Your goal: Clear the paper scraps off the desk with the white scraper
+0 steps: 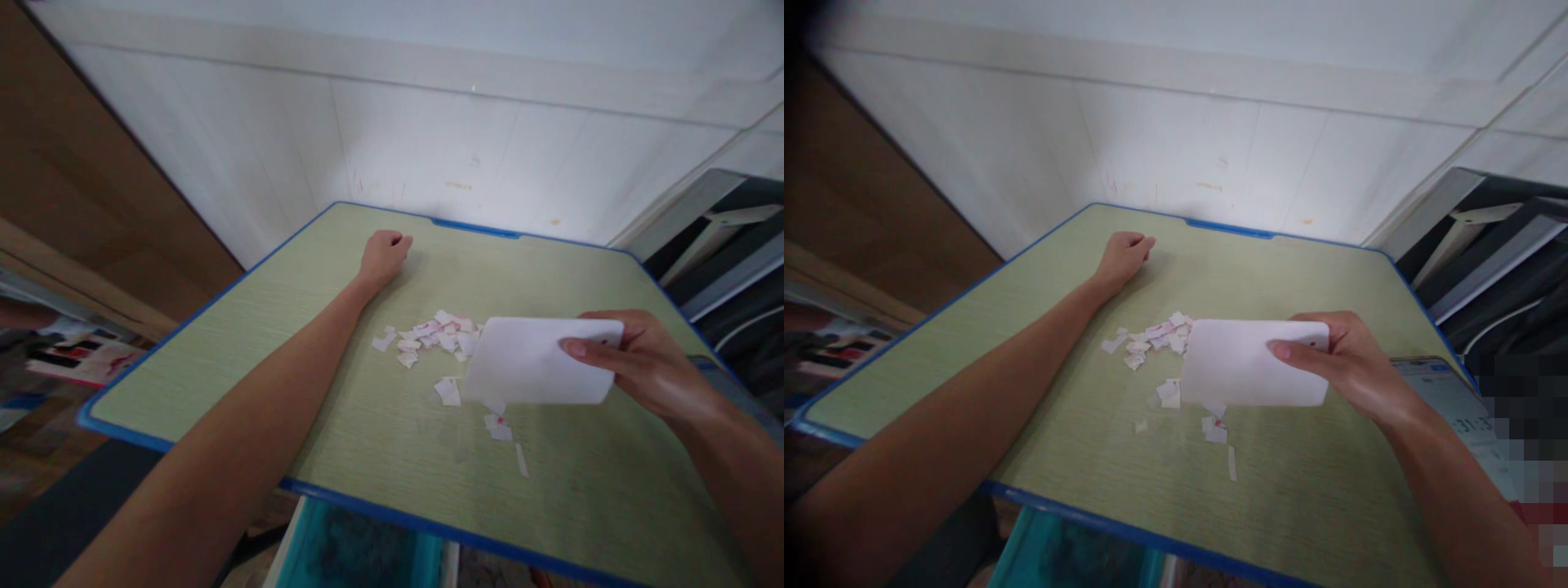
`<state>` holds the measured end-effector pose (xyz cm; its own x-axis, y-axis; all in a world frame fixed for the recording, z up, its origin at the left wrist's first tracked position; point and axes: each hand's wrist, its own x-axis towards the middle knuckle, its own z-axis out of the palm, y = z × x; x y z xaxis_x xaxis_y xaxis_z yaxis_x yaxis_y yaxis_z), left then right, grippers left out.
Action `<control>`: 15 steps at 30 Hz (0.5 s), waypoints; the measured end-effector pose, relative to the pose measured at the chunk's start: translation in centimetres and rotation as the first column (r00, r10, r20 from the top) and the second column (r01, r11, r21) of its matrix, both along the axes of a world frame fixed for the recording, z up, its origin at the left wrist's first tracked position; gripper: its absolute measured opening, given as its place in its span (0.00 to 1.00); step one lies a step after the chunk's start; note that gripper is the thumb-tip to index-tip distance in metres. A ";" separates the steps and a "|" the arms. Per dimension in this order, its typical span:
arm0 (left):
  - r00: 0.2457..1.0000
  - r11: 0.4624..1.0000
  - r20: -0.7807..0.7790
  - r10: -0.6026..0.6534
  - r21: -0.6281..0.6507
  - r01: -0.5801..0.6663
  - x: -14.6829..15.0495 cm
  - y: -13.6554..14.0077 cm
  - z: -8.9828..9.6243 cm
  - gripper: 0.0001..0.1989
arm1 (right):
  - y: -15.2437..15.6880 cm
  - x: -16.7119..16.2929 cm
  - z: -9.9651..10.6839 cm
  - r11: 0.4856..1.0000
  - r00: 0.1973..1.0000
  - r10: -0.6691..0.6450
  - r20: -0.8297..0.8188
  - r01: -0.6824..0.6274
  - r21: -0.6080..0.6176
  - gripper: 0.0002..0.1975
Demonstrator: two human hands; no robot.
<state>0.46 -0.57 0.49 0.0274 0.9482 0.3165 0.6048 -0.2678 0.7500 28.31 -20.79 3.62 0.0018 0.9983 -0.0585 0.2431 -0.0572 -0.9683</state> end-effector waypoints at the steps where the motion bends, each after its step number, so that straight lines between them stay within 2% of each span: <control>1: 1.000 1.000 -0.003 0.000 -0.002 0.000 0.0 0.0 0.0 0.20 | -0.1 0.0 0.0 1.000 1.000 0.011 -0.009 -0.011 0.000 0.14; 6: 1.000 1.000 0.009 0.006 0.012 -0.006 -0.1 0.3 -0.3 0.19 | -0.1 0.2 0.0 0.996 0.997 -0.073 -0.041 0.075 0.041 0.14; 10: 1.000 1.000 0.016 0.003 0.012 -0.003 0.0 0.3 -0.4 0.19 | 0.0 0.2 -0.1 1.000 0.999 -0.029 0.013 0.029 0.001 0.14; 15: 1.000 1.000 0.011 0.014 0.005 -0.014 0.1 0.1 -0.2 0.20 | 0.0 0.5 0.2 0.997 0.996 -0.077 0.052 0.075 0.025 0.15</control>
